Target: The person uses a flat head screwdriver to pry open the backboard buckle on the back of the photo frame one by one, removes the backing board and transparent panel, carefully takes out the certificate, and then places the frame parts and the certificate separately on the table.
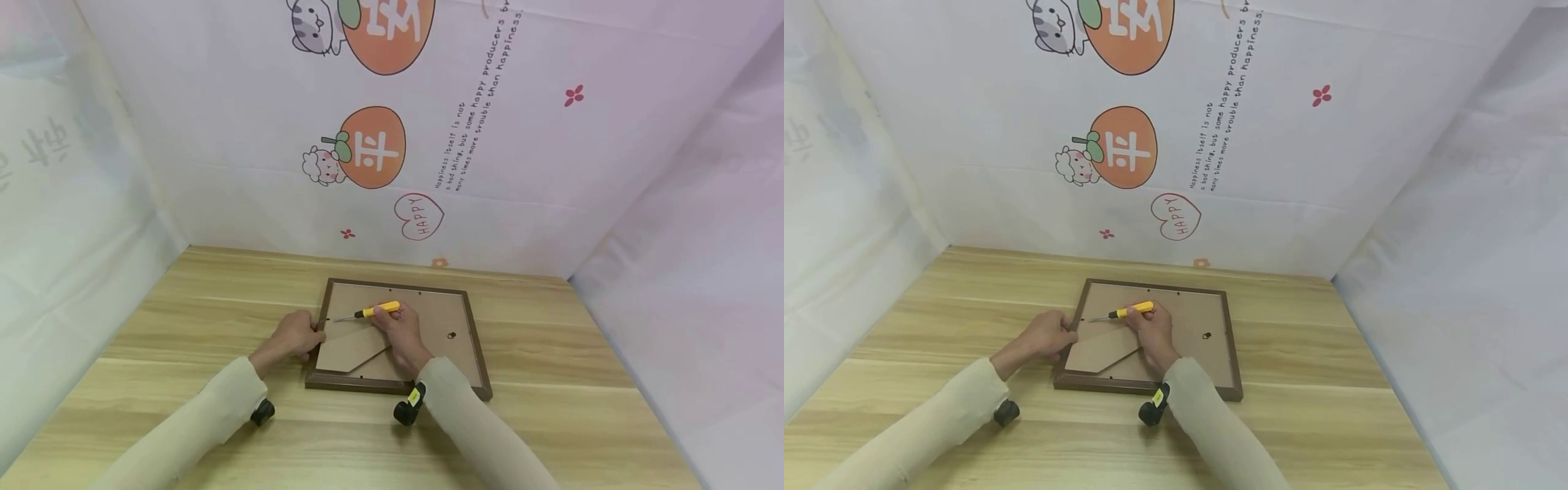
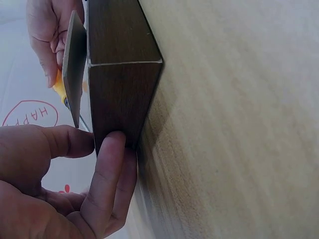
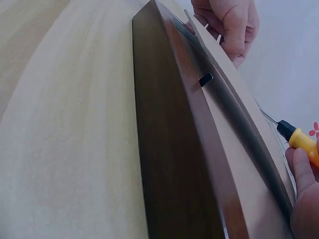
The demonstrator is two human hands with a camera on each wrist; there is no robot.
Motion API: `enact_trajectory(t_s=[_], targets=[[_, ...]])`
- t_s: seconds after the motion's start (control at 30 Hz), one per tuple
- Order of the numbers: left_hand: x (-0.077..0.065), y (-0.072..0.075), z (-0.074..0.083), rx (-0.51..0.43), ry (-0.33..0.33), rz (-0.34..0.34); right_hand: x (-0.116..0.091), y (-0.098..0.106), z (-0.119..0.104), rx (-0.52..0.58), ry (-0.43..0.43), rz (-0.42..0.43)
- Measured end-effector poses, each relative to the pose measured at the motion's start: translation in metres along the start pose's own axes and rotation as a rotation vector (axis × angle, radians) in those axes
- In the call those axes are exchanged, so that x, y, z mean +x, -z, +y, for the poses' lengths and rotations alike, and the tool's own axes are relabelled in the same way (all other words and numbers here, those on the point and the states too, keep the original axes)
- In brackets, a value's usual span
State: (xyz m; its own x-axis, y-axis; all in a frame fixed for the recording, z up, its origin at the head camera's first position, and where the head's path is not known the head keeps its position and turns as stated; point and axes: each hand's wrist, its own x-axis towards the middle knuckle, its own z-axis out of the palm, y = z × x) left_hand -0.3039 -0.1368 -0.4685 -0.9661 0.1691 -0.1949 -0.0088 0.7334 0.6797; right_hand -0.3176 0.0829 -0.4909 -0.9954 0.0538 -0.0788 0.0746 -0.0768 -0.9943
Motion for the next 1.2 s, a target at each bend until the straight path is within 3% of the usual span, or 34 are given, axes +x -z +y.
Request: enact_trajectory(t_s=[0.5,0.9,1.2], targets=[[0.0,0.0,-0.002,-0.018,0.02,0.007,0.003,-0.001,-0.001,-0.014,-0.046,-0.023],[0.002,-0.001,-0.001,-0.019,0.027,0.016,0.009,0.012,-0.009,-0.237,-0.029,-0.102],[0.001,0.0,-0.001,-0.011,0.003,0.021,0.016,0.018,-0.006,-0.263,0.014,-0.132]])
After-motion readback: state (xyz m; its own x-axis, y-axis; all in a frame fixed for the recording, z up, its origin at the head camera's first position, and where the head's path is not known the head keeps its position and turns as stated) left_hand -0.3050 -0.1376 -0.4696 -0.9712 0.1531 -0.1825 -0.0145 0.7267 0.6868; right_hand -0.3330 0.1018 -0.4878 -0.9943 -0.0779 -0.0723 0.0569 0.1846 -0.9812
